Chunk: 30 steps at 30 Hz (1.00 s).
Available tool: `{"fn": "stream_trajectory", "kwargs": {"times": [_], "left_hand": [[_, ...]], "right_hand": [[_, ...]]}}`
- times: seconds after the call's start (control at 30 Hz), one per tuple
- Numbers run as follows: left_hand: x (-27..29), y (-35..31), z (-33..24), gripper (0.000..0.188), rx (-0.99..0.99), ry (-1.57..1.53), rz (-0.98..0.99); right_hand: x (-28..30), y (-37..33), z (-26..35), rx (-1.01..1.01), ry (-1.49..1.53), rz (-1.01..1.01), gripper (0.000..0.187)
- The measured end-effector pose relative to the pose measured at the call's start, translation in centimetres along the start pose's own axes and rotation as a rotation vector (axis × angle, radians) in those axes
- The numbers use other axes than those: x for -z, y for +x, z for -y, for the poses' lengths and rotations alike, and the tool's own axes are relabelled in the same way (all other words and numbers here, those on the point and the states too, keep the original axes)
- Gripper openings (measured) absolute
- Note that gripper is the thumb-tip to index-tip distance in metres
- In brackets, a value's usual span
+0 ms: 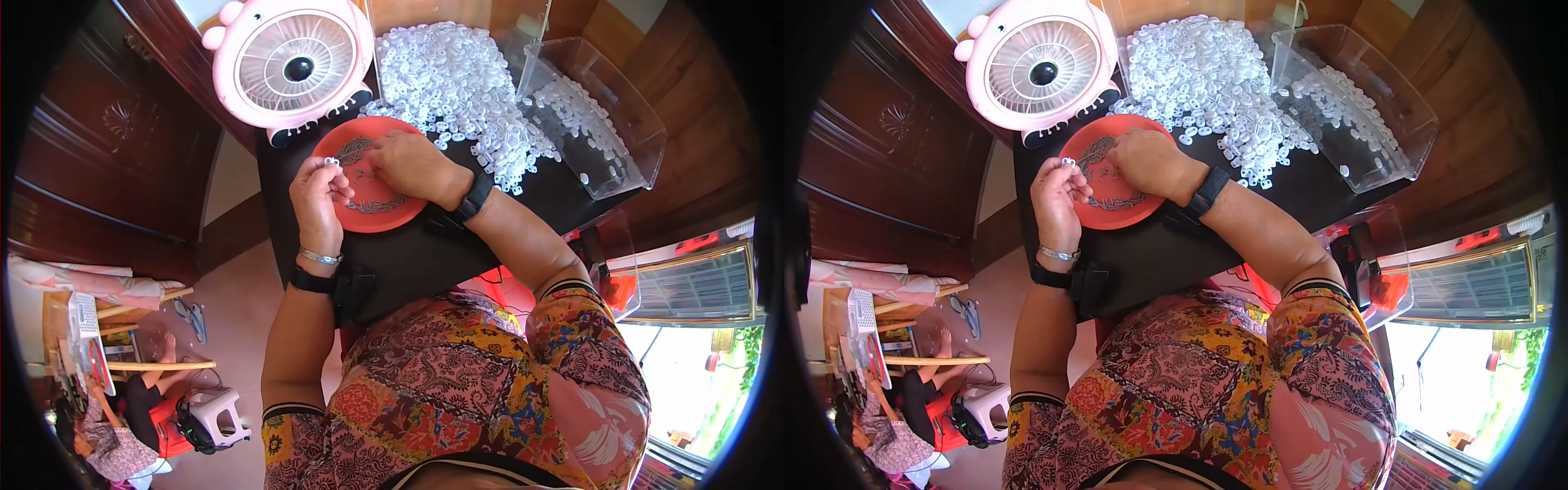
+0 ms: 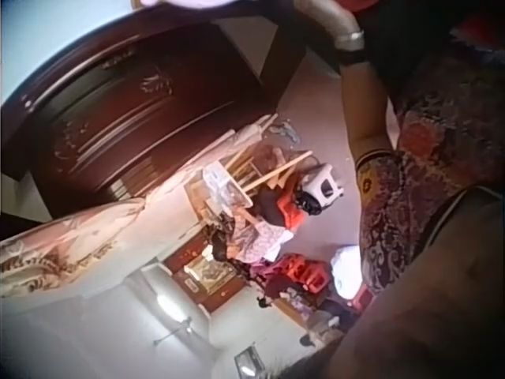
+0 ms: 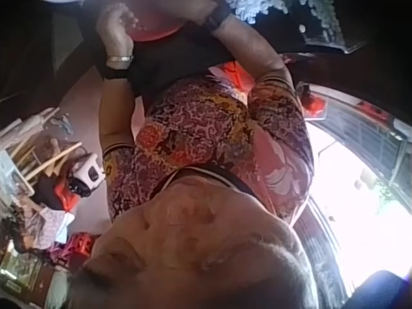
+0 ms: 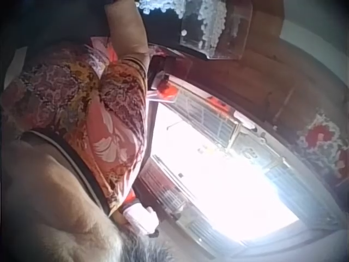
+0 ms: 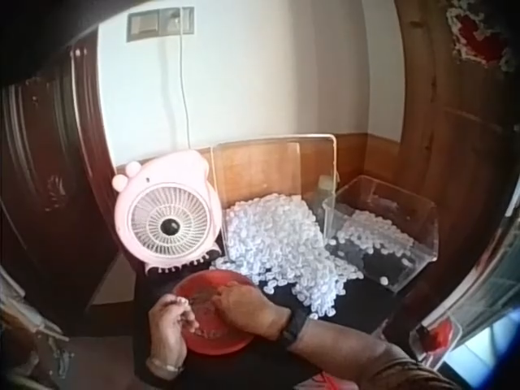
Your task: Assembling small metal components into plastic housings at a workbench.
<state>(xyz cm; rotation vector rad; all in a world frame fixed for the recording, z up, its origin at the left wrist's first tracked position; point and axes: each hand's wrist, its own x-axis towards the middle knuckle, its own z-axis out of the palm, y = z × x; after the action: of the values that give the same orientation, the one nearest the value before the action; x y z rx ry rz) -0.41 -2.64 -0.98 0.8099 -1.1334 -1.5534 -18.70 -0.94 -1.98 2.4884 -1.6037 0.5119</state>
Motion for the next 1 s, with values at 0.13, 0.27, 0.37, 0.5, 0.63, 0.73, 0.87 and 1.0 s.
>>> {"fn": "stream_trajectory", "kwargs": {"times": [0.13,0.27,0.37,0.5,0.63,0.73,0.87,1.0], "left_hand": [[-0.3,0.0,0.0,0.009,0.015,-0.043,-0.021],[-0.5,-0.2,-0.3,0.009,0.016,-0.032,-0.034],[-0.6,-0.3,-0.3,0.009,0.029,-0.007,-0.005],[-0.4,-0.3,-0.3,0.008,0.034,0.007,-0.015],[-0.7,-0.3,-0.3,0.008,0.035,0.013,-0.019],[-0.6,-0.3,-0.3,0.008,0.033,0.029,-0.022],[-0.7,-0.4,-0.4,0.007,0.024,0.028,-0.018],[-0.3,-0.3,-0.3,0.009,0.022,0.032,0.003]], "right_hand": [[0.0,-0.1,-0.1,-0.032,-0.003,0.006,0.013],[1.7,-0.2,0.1,-0.074,0.088,0.12,0.012],[1.8,-0.3,0.1,-0.094,0.095,0.154,0.013],[1.5,-0.3,0.2,-0.09,0.105,0.136,0.012],[1.6,-0.3,0.1,-0.071,0.149,0.133,0.012],[2.0,0.0,0.4,-0.092,0.246,0.168,0.012],[2.1,-0.2,0.9,-0.073,0.155,0.169,0.013],[2.1,-0.4,1.1,-0.071,0.156,0.167,0.011]]}}
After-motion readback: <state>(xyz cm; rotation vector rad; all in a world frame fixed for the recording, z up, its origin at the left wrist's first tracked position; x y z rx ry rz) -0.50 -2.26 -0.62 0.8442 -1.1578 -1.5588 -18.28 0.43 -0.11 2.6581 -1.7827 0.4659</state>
